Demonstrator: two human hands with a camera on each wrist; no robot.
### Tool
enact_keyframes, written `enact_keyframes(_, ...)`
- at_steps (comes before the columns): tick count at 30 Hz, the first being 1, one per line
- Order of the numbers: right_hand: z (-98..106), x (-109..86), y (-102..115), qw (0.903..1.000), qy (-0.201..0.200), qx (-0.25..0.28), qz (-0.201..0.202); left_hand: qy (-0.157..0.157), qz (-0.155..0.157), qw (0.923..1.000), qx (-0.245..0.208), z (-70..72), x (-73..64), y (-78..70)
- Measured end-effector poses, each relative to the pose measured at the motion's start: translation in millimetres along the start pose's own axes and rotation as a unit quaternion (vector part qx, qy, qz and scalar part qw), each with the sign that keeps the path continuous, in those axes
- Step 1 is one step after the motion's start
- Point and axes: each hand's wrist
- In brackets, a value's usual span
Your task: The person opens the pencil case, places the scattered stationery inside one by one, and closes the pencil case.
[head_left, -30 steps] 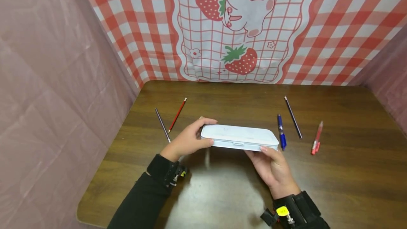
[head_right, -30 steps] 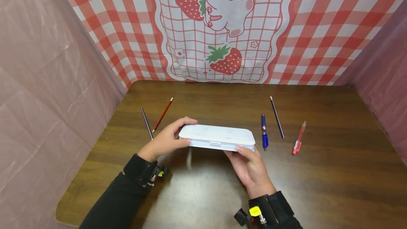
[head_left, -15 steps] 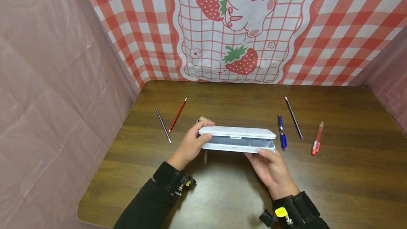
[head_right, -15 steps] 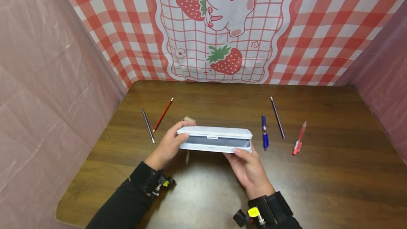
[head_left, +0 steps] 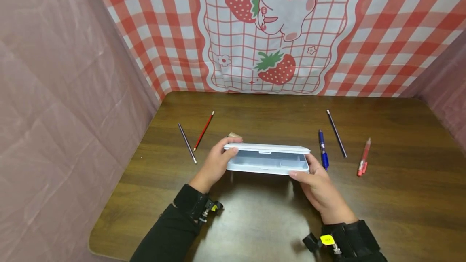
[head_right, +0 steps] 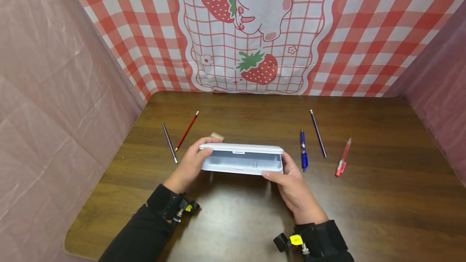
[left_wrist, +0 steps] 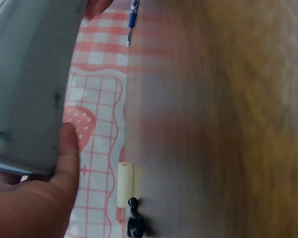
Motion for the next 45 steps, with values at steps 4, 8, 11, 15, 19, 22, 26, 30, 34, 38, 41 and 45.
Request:
enact_keyframes(4, 10, 2.1, 9, 0.9756, 0.003, -0.211, -0.061, -0.005, 0.032, 0.9992, 0.023, 1.9, 1.4, 0.4)
enact_keyframes(8, 14, 1.7, 11, 0.9145, 0.010, -0.393, -0.094, -0.016, 0.087, 0.9952, 0.042, 0.9, 2.4, 1.6)
enact_keyframes(11, 13, 1.0, 9, 0.8661, 0.015, -0.493, -0.078, -0.021, 0.133, 0.9896, 0.050, -0.1, 3.8, 1.7)
enact_keyframes(15, 11, -0.3, 5, 0.8278, 0.014, -0.560, -0.032, -0.020, 0.176, 0.9829, 0.051, -0.9, 6.3, 2.3)
enact_keyframes(19, 9, -1.8, 2, 0.8056, 0.008, -0.592, -0.012, -0.022, 0.200, 0.9784, 0.046, -2.1, 8.7, 3.2)
enact_keyframes(22, 8, -2.0, 1, 0.7952, 0.005, -0.606, -0.012, -0.026, 0.202, 0.9781, 0.044, -2.8, 10.8, 5.1)
enact_keyframes(26, 9, -2.4, 1, 0.7861, 0.011, -0.618, -0.021, -0.035, 0.193, 0.9796, 0.041, -2.6, 12.7, 8.9)
enact_keyframes(30, 11, -4.9, 3, 0.7771, 0.027, -0.628, -0.036, -0.040, 0.190, 0.9810, 0.001, -1.2, 11.4, 11.1)
enact_keyframes(34, 13, -9.1, 5, 0.7761, 0.036, -0.628, -0.046, -0.037, 0.189, 0.9806, -0.038, -0.2, 9.5, 10.9)
enact_keyframes(38, 18, -12.6, 6, 0.7807, 0.037, -0.622, -0.049, -0.038, 0.203, 0.9773, -0.047, 0.2, 9.6, 10.2)
enact_keyframes(41, 21, -13.9, 7, 0.7818, 0.029, -0.621, -0.049, -0.039, 0.211, 0.9754, -0.052, 0.5, 9.9, 9.8)
enact_keyframes(45, 23, -13.8, 7, 0.7811, 0.007, -0.623, -0.038, -0.040, 0.205, 0.9766, -0.053, 1.3, 9.4, 9.3)
Point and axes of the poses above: each hand's wrist, its own x-axis towards the middle knuckle, its own z-axis out of the back of the hand, y = z × x
